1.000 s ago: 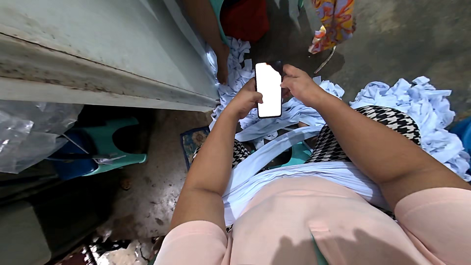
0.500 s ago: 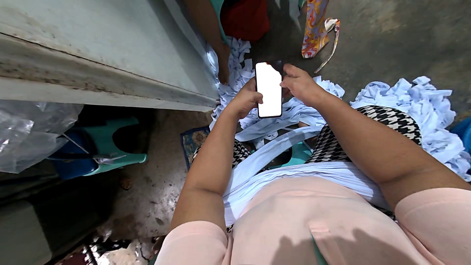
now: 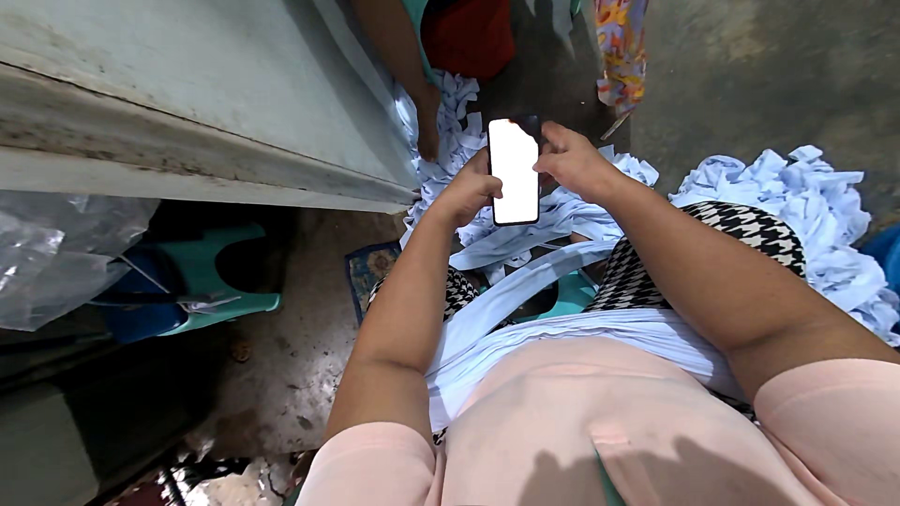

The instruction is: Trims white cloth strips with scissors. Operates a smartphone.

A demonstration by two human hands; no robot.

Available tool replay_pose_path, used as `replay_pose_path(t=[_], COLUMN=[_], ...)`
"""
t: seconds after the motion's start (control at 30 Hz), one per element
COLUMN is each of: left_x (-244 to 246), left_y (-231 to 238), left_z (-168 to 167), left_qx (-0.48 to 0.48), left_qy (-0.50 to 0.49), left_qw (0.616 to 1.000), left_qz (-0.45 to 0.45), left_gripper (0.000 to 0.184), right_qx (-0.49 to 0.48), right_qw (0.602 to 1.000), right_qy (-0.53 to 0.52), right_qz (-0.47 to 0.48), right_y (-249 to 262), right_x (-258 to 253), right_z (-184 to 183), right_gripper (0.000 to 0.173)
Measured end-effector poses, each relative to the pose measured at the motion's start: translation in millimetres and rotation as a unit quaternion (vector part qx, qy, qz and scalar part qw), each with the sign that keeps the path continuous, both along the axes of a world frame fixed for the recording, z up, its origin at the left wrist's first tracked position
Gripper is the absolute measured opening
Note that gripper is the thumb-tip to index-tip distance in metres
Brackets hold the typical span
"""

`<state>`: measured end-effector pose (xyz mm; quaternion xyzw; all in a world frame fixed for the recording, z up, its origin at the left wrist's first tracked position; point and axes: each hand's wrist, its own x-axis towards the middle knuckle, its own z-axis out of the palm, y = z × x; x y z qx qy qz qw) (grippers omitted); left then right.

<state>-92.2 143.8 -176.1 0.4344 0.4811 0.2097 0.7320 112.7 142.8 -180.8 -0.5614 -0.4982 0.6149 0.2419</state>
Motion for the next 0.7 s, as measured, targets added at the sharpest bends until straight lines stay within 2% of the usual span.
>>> replay_pose_path(t=[0.23, 0.7], left_x=[0.0, 1.8], left_y=[-0.1, -1.5], left_z=[1.5, 3.4], left_qx=[0.000, 0.002], left_qy=[0.001, 0.008], left_qw=[1.000, 1.000], left_qz=[-0.008, -0.014], left_gripper=[0.076, 0.075], right_qx=[0.001, 0.020], right_qw=[1.000, 0.999], right_qy=[-0.007, -0.029], right_qz=[-0.003, 0.000], right_y=[-0.9, -1.7], right_x=[-0.7, -0.6], right_z=[0.5, -3.1], right_gripper=[0.052, 0.047])
